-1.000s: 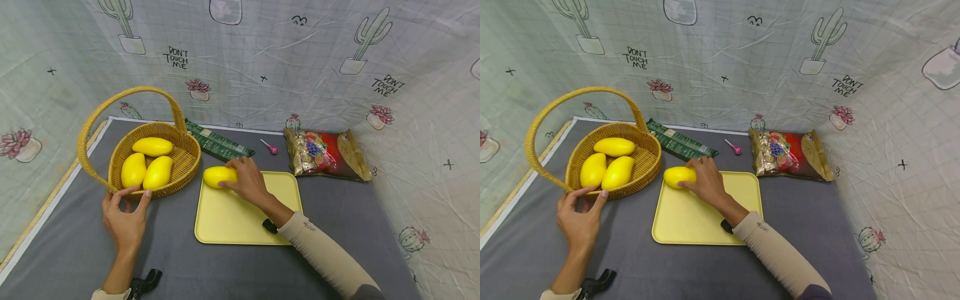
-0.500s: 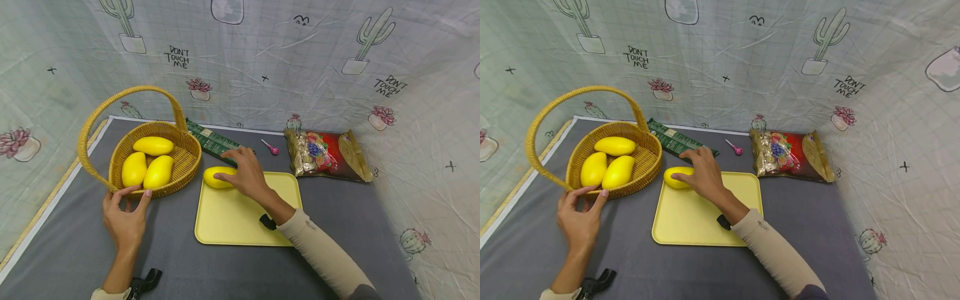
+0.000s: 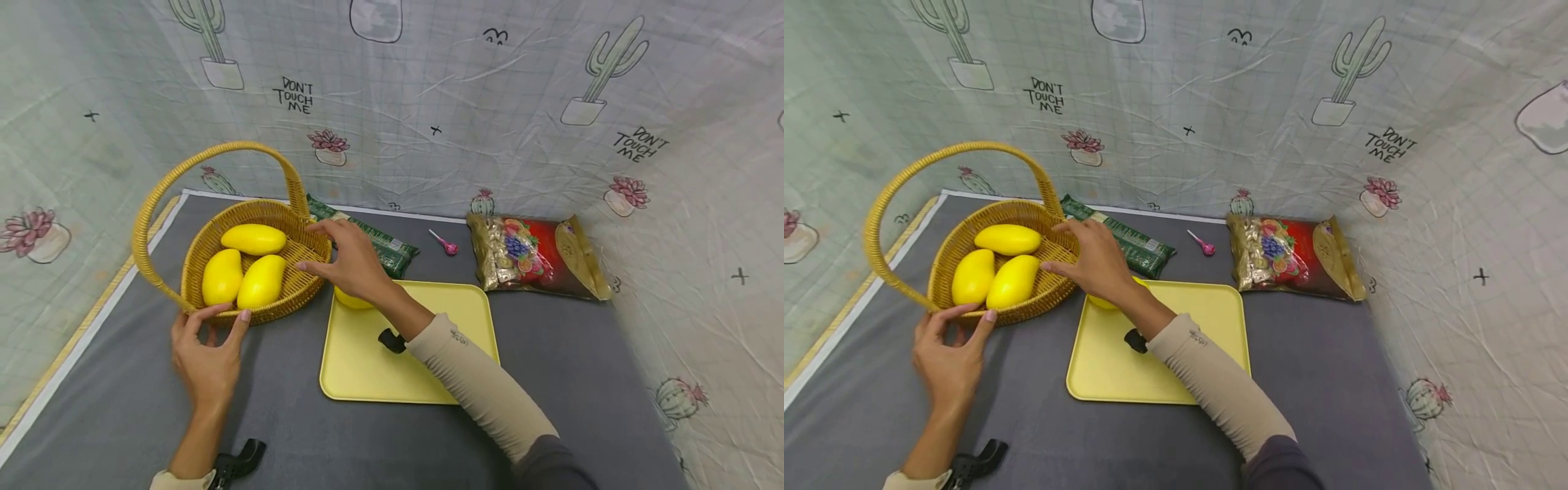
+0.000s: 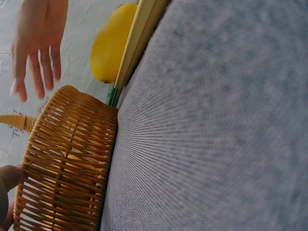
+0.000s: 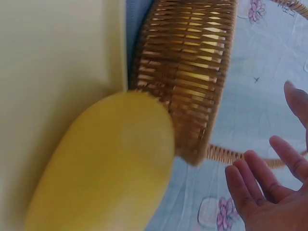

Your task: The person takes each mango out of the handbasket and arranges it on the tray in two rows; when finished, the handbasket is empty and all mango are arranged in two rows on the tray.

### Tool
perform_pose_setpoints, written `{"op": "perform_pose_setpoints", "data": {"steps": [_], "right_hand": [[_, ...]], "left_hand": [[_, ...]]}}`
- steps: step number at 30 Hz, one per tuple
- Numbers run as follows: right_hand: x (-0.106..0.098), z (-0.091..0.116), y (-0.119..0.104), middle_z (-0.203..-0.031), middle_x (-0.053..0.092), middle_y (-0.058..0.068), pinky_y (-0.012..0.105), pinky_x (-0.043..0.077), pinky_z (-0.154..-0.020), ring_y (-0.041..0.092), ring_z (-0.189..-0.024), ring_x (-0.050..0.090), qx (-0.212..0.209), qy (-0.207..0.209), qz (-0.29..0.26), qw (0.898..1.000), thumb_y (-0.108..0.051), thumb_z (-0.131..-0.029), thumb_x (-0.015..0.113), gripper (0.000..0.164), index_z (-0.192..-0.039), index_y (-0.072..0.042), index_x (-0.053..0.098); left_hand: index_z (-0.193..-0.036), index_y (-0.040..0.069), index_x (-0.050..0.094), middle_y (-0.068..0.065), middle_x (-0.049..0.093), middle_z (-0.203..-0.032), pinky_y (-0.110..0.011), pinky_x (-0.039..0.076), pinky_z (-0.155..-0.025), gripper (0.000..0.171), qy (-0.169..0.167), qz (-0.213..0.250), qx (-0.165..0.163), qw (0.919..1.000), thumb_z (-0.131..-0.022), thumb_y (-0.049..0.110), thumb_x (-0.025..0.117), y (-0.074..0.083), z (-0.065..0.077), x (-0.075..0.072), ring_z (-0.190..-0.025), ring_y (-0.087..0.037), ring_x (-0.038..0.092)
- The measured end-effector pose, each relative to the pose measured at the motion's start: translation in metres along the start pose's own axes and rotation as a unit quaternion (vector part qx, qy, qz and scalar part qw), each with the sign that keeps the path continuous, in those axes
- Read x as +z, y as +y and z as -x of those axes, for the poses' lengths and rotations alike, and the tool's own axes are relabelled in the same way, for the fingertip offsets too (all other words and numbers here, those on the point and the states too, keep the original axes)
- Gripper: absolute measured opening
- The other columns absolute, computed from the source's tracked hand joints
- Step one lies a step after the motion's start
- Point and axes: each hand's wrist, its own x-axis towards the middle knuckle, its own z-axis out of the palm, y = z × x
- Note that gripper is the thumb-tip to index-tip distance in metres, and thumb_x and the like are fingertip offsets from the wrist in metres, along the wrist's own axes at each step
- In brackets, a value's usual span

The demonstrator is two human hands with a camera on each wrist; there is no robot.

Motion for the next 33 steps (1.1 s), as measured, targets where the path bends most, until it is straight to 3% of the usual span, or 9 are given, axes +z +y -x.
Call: {"op": "perform_pose_setpoints", "data": {"steps": [7,12,21,28,33], "right_hand": [[0.022,-0.029,-0.011,-0.145,0.066,0.001,0.041,0.048,-0.108,0.024,-0.127,0.062,0.006,-0.025,-0.02,0.999,-0.045,-0.093,0.083,0.064,-0.148,-0.02,0.061],[0.037,-0.047,-0.017,-0.145,0.065,0.0,0.032,0.051,-0.102,0.018,-0.124,0.062,0.022,-0.045,-0.032,0.998,-0.042,-0.094,0.082,0.063,-0.149,-0.019,0.06],[0.062,-0.076,-0.025,-0.145,0.066,-0.002,0.026,0.051,-0.1,0.017,-0.128,0.062,0.056,-0.066,-0.025,0.996,-0.044,-0.096,0.08,0.063,-0.15,-0.022,0.059],[0.074,-0.09,-0.028,-0.147,0.064,-0.005,0.027,0.05,-0.105,0.013,-0.13,0.06,0.082,-0.075,-0.011,0.994,-0.045,-0.096,0.079,0.062,-0.15,-0.024,0.059],[0.08,-0.096,-0.028,-0.148,0.063,-0.007,0.028,0.048,-0.108,0.012,-0.133,0.059,0.094,-0.083,0.003,0.992,-0.044,-0.097,0.078,0.06,-0.15,-0.025,0.06]], "left_hand": [[-0.119,0.01,0.079,-0.003,0.049,-0.16,-0.031,0.051,-0.107,0.039,-0.001,-0.005,0.01,0.9999,-0.087,0.028,0.091,0.0,0.001,0.001,-0.147,-0.023,0.046],[-0.119,0.009,0.078,-0.004,0.05,-0.159,-0.031,0.051,-0.107,0.039,0.001,-0.007,0.011,0.9999,-0.087,0.028,0.09,0.0,0.001,0.0,-0.146,-0.023,0.047],[-0.119,0.009,0.078,-0.004,0.049,-0.16,-0.047,0.051,-0.113,0.039,-0.002,-0.006,0.004,1.0,-0.088,0.029,0.09,0.001,0.0,0.0,-0.148,-0.024,0.046],[-0.118,0.008,0.078,-0.006,0.05,-0.158,-0.034,0.052,-0.107,0.039,0.003,-0.018,0.009,0.9998,-0.088,0.031,0.09,0.0,0.001,0.0,-0.145,-0.024,0.047],[-0.118,0.009,0.078,-0.006,0.049,-0.16,-0.038,0.052,-0.11,0.039,0.001,-0.016,0.007,0.9999,-0.088,0.031,0.09,0.0,0.001,0.0,-0.148,-0.025,0.046]]}}
